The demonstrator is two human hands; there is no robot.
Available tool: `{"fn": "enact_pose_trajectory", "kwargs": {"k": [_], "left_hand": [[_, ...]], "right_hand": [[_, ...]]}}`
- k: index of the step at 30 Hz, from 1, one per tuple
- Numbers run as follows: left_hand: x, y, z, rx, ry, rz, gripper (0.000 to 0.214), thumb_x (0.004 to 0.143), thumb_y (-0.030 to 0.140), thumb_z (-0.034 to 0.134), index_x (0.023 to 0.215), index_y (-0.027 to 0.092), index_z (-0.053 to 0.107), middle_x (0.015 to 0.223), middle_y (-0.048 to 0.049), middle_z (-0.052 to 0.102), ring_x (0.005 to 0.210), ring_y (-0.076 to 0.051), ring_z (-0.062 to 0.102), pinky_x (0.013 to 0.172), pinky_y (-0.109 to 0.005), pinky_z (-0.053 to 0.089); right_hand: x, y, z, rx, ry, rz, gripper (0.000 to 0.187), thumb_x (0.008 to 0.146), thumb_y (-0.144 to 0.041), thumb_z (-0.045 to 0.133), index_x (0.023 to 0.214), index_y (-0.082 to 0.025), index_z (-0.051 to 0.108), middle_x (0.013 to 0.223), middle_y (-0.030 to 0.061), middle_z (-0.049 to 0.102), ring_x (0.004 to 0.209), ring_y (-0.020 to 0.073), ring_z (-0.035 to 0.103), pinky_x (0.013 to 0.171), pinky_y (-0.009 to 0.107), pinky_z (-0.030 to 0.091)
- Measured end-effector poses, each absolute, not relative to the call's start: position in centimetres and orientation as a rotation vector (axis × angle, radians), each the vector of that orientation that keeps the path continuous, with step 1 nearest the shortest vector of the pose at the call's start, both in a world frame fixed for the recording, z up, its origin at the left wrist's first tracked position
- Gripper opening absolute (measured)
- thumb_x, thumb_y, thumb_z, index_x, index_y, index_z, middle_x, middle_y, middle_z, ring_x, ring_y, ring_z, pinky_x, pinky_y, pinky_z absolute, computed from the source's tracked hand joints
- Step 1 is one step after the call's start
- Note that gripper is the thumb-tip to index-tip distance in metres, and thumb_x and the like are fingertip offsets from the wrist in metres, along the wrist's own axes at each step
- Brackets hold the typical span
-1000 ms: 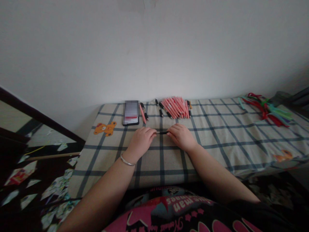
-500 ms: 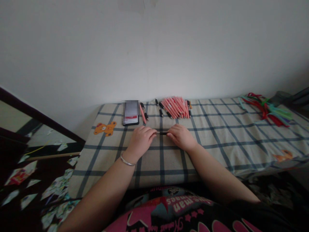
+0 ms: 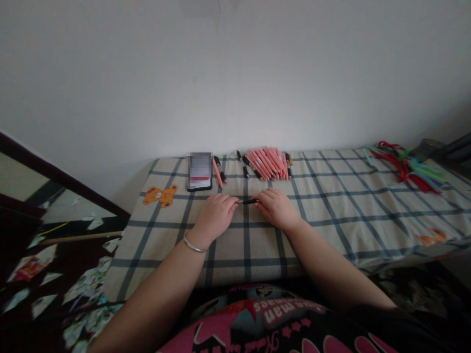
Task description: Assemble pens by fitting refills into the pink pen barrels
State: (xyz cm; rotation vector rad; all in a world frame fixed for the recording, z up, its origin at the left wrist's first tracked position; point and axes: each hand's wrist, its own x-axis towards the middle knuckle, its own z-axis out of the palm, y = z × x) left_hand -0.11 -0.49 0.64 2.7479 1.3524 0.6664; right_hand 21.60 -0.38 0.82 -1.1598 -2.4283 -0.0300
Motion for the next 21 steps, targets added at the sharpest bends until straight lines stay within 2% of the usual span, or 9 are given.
{"fn": "enact_pose_trajectory", "kwargs": {"k": [11,21], "left_hand": [[-0.09,-0.36,0.67,2.781,1.414,0.661,0.015,0.088,0.025,0.053,0.095,0.018,0.064,0.087,-0.0043,0.068,0.084,-0.022,0.056,0.075,-0.037,0.039],[-0.11,-0.84,1.33,2.727,1.405,0.734,0.015,0.087,0.028,0.053,0.093,0.022,0.065,0.089,-0.0037,0.07,0.086,-0.023,0.057,0.078,-0.039,0.039]], "right_hand": [[21.78,-0.06,0.66,-1.144,-2.441,0.098,0.022,0.093,-0.027,0.043,0.085,-0.017,0.062,0.081,0.0061,0.061,0.081,0.0189,0.052,0.074,0.031,0.041],[22.03,0.07,0.56,-1.077,-2.368,0.273,0.024,0.093,-0.029,0.044,0.084,-0.018,0.063,0.076,0.0048,0.062,0.078,0.0183,0.053,0.072,0.03,0.041]]}}
